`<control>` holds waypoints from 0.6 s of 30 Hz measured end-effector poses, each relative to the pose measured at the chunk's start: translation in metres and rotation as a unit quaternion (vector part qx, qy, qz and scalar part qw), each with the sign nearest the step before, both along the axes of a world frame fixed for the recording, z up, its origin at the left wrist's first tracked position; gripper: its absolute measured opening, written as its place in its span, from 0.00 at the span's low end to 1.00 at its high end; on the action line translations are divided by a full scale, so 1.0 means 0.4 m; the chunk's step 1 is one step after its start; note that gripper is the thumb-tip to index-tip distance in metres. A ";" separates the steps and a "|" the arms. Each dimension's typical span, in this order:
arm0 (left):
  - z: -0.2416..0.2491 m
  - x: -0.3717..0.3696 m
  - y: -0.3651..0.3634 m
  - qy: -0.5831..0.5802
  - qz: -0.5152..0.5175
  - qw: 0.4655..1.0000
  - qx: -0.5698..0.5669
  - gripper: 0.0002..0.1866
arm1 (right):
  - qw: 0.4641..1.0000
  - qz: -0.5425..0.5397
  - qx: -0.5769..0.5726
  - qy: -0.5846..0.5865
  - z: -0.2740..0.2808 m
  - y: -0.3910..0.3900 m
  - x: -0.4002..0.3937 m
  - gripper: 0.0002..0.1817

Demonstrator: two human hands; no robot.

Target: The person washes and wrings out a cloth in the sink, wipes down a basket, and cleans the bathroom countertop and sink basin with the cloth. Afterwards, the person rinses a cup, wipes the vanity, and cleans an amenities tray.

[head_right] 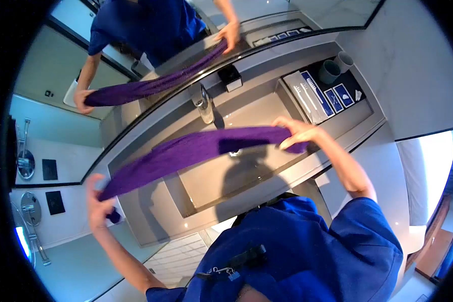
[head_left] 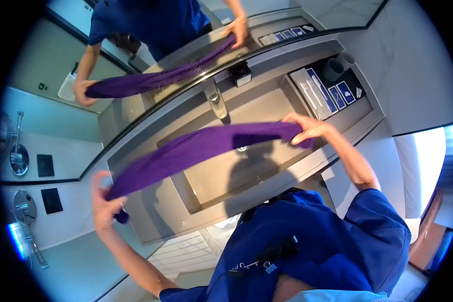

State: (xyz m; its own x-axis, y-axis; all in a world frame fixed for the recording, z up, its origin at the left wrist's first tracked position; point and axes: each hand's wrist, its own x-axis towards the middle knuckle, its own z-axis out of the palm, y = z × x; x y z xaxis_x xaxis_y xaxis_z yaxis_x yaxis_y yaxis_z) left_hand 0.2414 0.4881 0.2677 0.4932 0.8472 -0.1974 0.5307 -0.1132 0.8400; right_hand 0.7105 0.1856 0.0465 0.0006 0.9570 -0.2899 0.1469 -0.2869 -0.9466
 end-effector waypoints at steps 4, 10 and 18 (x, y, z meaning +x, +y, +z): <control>-0.363 -0.053 -0.008 0.119 -0.177 0.913 -0.348 0.19 | 0.954 0.094 -0.264 -0.108 0.010 -0.036 0.071 0.21; -0.722 0.108 -0.174 0.503 -0.378 0.772 -0.087 0.14 | 0.795 0.313 -0.239 -0.462 -0.296 -0.040 0.006 0.14; -0.878 0.146 -0.165 0.516 -0.381 0.757 0.122 0.11 | 0.777 0.132 -0.198 -0.583 -0.270 0.043 0.032 0.07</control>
State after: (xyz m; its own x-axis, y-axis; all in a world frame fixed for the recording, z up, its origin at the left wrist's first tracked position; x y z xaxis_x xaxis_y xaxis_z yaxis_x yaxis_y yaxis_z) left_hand 0.3000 0.4219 -0.0835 0.5466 0.4686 -0.6940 0.5930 -0.8018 -0.0743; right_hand 0.7235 0.2027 -0.0614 0.3032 0.8045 -0.5107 0.9413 -0.3364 0.0289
